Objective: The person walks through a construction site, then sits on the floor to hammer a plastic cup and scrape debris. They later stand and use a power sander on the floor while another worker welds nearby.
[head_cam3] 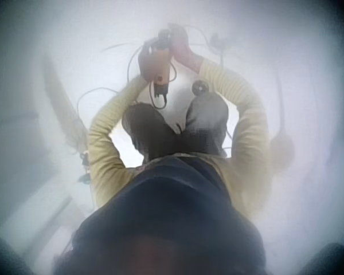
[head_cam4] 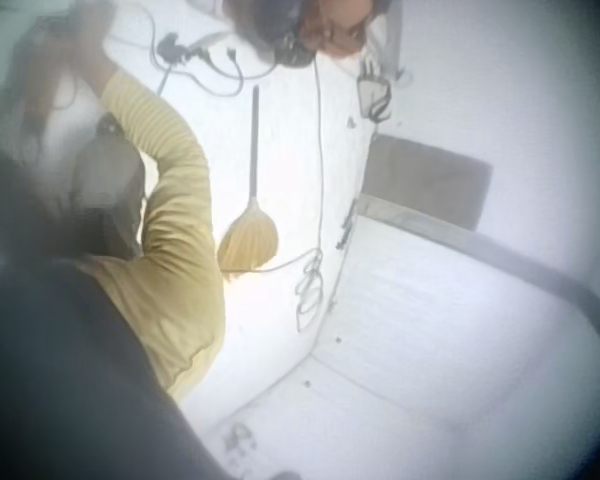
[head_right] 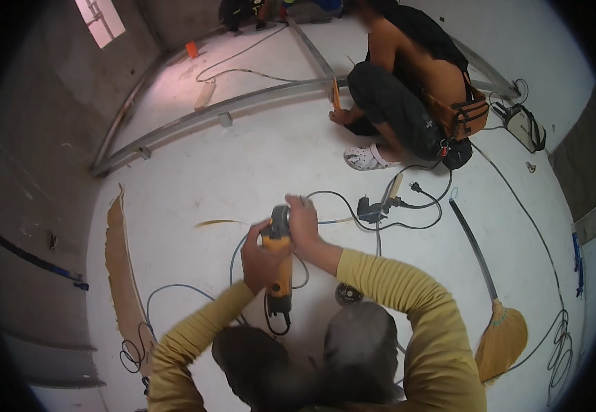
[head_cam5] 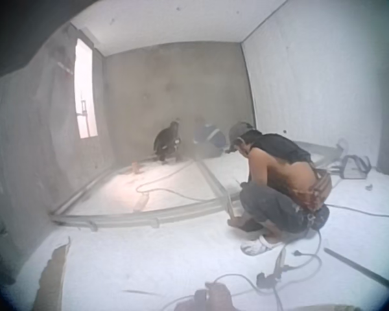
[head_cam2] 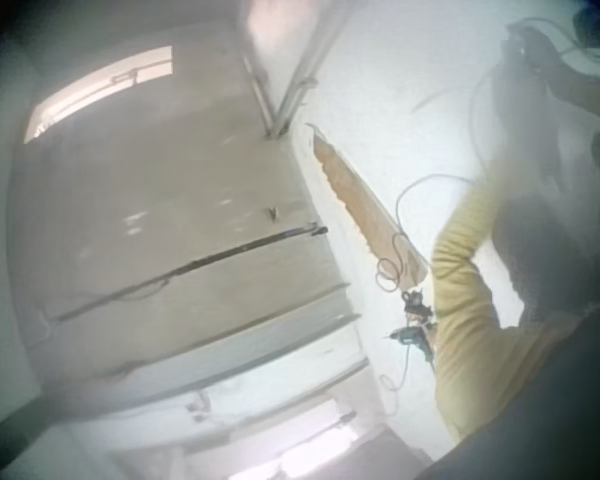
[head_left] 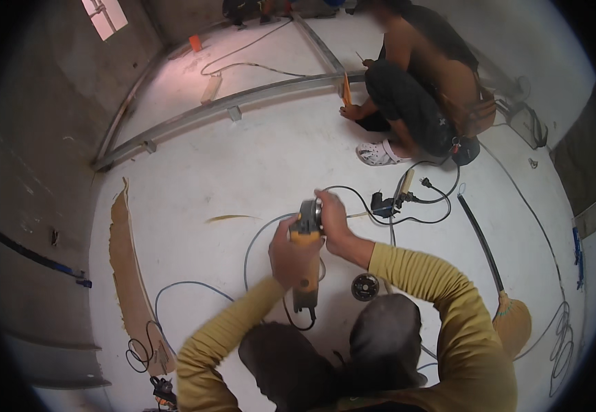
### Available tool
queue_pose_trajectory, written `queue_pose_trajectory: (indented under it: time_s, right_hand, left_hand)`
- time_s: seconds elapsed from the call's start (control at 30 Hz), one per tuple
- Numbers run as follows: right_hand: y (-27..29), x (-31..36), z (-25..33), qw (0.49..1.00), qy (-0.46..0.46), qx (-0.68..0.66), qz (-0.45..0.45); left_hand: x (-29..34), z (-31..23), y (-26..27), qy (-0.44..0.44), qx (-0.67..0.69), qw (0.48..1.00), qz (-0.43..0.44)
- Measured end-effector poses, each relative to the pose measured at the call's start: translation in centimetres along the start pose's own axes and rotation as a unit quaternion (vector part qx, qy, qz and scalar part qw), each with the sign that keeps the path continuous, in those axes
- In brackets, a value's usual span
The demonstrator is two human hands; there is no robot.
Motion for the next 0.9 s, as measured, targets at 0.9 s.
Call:
queue_pose_trajectory:
  time_s: [0.9]
  right_hand:
    - [2.2, 4.8, 2.4, 0.989, 0.082, 0.117, 0.031]
  left_hand:
    - [2.0, -5.5, 2.5, 0.050, 0.035, 0.997, 0.055]
Point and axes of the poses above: each hand's wrist, its own x-axis away from the middle knuckle, its own y-axis out of the back of the hand, z = x × y, the point moved 2 cm from there along -x, towards the middle knuckle, and after that the axes turned 8 degrees about -z, right-handed, at the moved point
